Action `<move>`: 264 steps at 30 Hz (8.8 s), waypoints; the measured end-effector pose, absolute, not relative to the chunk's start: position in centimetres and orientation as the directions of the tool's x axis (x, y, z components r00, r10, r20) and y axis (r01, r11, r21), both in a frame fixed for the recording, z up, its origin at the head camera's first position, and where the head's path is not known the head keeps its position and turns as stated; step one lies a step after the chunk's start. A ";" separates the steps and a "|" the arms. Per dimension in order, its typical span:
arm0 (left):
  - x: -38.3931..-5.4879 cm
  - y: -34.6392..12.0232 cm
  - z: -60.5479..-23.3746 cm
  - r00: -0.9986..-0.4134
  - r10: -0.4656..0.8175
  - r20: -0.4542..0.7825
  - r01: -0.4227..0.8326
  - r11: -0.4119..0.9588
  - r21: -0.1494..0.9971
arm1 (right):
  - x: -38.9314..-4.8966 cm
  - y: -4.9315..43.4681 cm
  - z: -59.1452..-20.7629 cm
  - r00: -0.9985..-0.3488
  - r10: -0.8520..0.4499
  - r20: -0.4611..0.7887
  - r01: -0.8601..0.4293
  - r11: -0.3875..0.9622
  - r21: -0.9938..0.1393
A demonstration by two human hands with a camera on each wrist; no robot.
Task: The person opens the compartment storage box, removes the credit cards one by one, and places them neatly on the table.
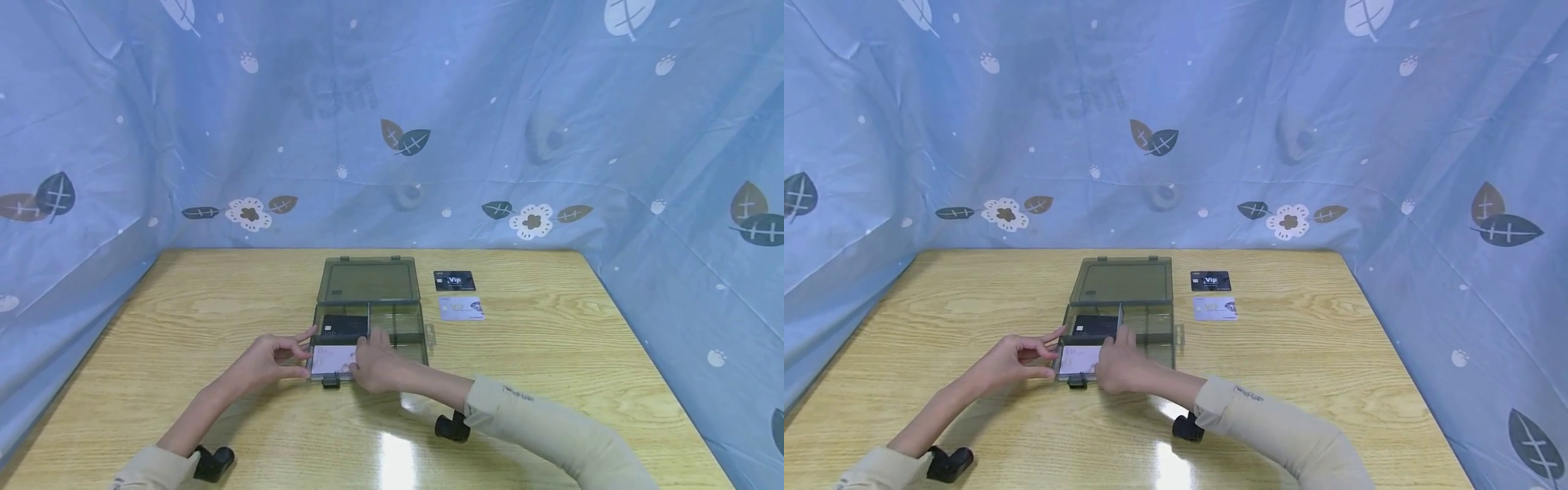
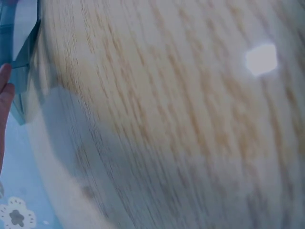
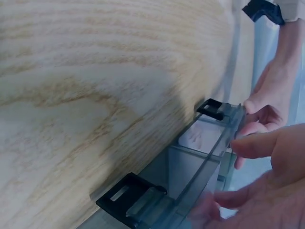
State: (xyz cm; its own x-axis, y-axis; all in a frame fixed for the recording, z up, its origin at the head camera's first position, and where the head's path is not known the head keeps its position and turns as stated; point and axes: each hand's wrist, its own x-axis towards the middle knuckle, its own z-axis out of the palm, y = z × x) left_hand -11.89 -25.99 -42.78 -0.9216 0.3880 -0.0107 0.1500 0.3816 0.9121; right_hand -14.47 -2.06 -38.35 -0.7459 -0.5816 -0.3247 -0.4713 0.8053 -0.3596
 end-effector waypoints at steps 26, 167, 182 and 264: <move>-11.9 -26.0 -42.7 -0.920 0.392 -0.012 0.147 0.372 0.917 | -18.7 0.1 -40.0 -0.711 -0.701 0.053 -0.503 0.454 -0.735; -12.1 -26.0 -42.9 -0.921 0.388 -0.033 0.119 0.360 0.925 | -23.5 22.0 -44.3 -0.814 -0.579 -0.036 -0.253 0.410 -0.876; -12.0 -26.0 -43.1 -0.923 0.383 -0.039 0.113 0.366 0.924 | -22.9 21.6 -44.8 -0.770 -0.610 0.187 -0.561 0.508 -0.653; -12.1 -26.0 -43.3 -0.914 0.405 -0.010 0.142 0.344 0.928 | -23.8 23.2 -44.8 -0.848 -0.530 -0.009 -0.166 0.282 -0.945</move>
